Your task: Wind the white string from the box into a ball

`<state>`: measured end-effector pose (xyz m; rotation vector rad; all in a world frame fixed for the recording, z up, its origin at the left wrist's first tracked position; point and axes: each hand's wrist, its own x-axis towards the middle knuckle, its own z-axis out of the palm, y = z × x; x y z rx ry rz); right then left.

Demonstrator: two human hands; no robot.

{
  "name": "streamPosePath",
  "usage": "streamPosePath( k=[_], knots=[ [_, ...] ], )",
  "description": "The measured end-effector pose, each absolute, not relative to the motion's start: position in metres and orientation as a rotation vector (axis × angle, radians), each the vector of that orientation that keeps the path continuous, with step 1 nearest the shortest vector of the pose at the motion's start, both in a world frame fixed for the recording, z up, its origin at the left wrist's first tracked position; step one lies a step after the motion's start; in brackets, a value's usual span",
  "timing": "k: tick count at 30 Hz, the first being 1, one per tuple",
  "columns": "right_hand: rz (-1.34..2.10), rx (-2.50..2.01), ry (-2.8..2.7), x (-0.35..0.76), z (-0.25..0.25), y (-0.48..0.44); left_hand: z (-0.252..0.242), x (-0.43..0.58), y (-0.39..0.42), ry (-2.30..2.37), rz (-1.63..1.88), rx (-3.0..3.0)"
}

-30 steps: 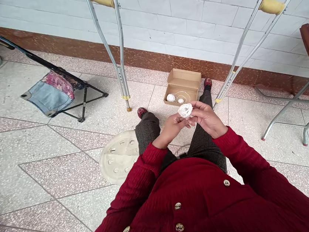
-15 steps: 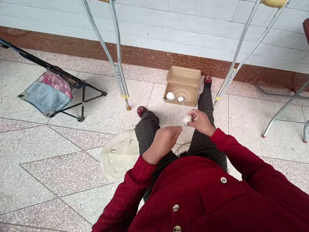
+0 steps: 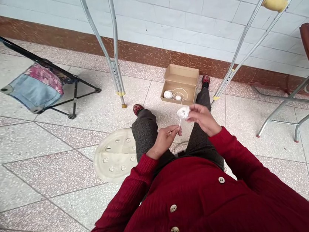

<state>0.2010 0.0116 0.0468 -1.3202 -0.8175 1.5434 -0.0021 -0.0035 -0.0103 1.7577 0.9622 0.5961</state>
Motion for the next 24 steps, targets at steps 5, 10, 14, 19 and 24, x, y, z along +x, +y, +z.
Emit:
streamPosePath(
  k=[5, 10, 14, 19, 24],
  knots=[
    [1.092, -1.51, -1.185, 0.204, 0.007, 0.04, 0.009, -0.001, -0.005, 0.907, 0.493, 1.754],
    [1.291, -1.494, -1.63, 0.196, -0.014, 0.004, 0.017, -0.015, 0.022, 0.962, 0.498, 2.053],
    [1.748, -1.228, -1.311, 0.19, 0.004, -0.019, 0.012, -0.022, 0.043, 0.945, 0.592, 2.096],
    [1.802, -1.024, -0.958, 0.19, 0.04, -0.012, -0.006, -0.011, 0.042, 0.928, 0.726, 1.671],
    [1.58, -1.16, -0.9, 0.199, 0.038, 0.022, -0.011, 0.006, 0.014, 0.896, 0.553, 1.625]
  ],
)
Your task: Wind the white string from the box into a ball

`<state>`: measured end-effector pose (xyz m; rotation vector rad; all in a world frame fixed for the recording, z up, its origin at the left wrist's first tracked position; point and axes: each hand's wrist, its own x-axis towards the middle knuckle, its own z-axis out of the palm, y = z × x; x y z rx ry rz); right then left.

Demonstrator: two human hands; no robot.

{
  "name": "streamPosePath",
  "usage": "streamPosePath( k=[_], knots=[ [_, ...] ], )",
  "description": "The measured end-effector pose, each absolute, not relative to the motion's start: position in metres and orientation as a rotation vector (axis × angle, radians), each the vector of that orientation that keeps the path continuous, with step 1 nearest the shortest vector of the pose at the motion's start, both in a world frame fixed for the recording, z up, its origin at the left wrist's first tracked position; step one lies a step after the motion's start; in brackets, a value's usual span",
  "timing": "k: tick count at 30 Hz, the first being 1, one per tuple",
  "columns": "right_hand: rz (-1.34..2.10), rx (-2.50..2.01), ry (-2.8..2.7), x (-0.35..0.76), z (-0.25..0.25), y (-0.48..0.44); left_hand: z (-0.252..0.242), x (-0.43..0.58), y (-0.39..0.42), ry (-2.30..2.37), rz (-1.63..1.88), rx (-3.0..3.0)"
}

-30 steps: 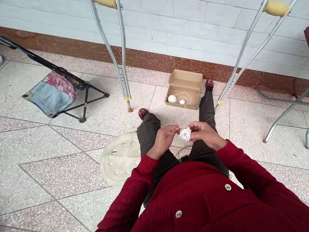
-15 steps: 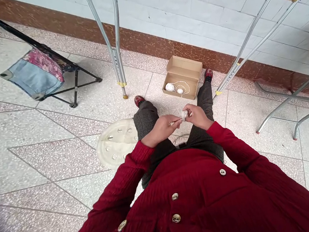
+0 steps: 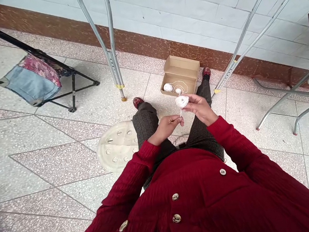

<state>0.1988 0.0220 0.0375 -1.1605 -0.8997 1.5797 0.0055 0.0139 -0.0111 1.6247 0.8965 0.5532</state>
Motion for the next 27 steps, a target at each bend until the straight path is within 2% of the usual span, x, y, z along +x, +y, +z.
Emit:
streamPosePath(
  k=[5, 9, 13, 18, 23, 27],
  knots=[
    [1.216, -1.508, -1.153, 0.21, -0.004, 0.031, 0.006, -0.001, 0.001, 0.838, 0.399, 1.723],
    [1.469, -1.516, -1.282, 0.205, -0.012, 0.001, 0.021, -0.012, 0.015, 0.956, 0.528, 1.9],
    [1.825, -1.312, -1.125, 0.196, 0.015, -0.023, 0.019, -0.01, 0.03, 0.987, 0.621, 1.94],
    [1.863, -1.241, -0.805, 0.202, 0.059, -0.023, 0.001, 0.006, 0.022, 0.976, 0.611, 1.707],
    [1.698, -1.308, -0.721, 0.224, 0.069, 0.001, -0.01, 0.014, 0.0, 0.889, 0.469, 1.688],
    [1.244, -1.448, -0.878, 0.238, 0.042, 0.027, 0.0, 0.011, -0.012, 0.818, 0.345, 1.704]
  ],
)
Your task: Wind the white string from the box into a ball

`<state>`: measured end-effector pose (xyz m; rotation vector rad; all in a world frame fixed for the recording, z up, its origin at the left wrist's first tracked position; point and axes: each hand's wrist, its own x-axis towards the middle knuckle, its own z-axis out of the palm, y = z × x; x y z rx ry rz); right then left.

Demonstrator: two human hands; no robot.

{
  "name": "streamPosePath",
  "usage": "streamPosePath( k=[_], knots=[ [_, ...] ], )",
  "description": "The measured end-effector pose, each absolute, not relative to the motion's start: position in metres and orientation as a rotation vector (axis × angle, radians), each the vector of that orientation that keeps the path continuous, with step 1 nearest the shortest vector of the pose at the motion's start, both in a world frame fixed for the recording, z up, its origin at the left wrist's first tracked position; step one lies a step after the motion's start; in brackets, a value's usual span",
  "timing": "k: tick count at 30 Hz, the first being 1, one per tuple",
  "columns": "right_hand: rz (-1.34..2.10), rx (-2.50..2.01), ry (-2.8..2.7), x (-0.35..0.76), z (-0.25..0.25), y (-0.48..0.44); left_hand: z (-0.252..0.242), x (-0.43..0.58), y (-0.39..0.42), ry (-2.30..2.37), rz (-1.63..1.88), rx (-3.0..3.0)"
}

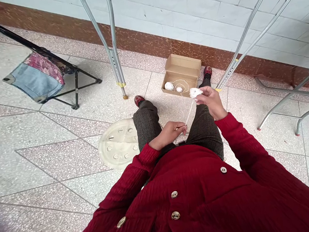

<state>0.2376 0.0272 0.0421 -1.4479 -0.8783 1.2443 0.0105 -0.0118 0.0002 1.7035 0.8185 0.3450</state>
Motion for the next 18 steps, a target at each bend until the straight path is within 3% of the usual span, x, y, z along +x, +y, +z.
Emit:
streamPosePath(
  k=[3, 7, 11, 18],
  knots=[
    [1.016, -1.607, -1.159, 0.236, 0.012, 0.028, 0.015, 0.003, -0.009, 0.823, 0.347, 1.76],
    [1.419, -1.542, -1.55, 0.22, -0.007, -0.002, 0.025, -0.01, 0.01, 0.898, 0.46, 1.866],
    [1.912, -1.203, -1.281, 0.207, 0.019, -0.027, 0.017, -0.015, 0.026, 0.894, 0.505, 1.832],
    [1.633, -1.275, -0.783, 0.22, 0.071, 0.006, 0.0, 0.0, 0.011, 0.892, 0.517, 1.711]
  ],
)
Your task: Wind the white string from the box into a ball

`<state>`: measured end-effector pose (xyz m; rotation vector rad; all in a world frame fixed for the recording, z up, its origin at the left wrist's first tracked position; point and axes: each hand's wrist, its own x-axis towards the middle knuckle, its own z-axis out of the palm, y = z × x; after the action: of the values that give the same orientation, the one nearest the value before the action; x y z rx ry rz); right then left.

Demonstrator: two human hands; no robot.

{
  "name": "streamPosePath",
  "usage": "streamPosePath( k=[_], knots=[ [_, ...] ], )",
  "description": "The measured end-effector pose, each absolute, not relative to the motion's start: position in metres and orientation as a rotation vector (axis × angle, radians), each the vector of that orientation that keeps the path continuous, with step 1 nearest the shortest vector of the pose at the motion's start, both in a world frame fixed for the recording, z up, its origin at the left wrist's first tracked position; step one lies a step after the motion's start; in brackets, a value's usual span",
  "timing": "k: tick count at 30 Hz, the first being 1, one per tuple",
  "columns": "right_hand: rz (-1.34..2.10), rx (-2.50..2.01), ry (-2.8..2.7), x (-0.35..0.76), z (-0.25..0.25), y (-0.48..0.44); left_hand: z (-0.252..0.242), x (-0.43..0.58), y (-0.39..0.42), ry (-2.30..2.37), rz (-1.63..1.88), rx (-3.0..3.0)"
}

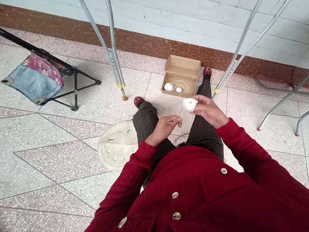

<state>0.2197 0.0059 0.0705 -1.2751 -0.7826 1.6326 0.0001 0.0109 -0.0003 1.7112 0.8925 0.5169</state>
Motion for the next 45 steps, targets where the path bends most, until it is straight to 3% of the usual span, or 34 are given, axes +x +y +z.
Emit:
streamPosePath(
  k=[7, 10, 14, 20, 33, 39, 45],
  knots=[
    [1.138, -1.5, -1.159, 0.216, 0.013, 0.039, 0.021, 0.004, -0.001, 0.867, 0.431, 1.913],
    [1.41, -1.489, -1.298, 0.204, -0.006, 0.014, 0.031, -0.006, 0.008, 0.918, 0.504, 2.057],
    [1.939, -1.279, -1.125, 0.198, 0.006, -0.021, 0.03, -0.017, 0.02, 0.861, 0.573, 2.165],
    [1.96, -1.227, -0.798, 0.199, 0.042, -0.024, 0.024, -0.008, 0.031, 0.932, 0.683, 1.951],
    [1.681, -1.201, -0.886, 0.184, 0.057, -0.009, -0.01, 0.008, -0.016, 0.966, 0.473, 1.649],
    [1.371, -1.401, -1.027, 0.206, 0.012, 0.003, 0.012, -0.002, -0.032, 0.91, 0.307, 1.95],
    [1.07, -1.632, -1.584, 0.196, -0.02, -0.029, 0.034, -0.008, -0.014, 0.979, 0.488, 2.434]
  ],
)
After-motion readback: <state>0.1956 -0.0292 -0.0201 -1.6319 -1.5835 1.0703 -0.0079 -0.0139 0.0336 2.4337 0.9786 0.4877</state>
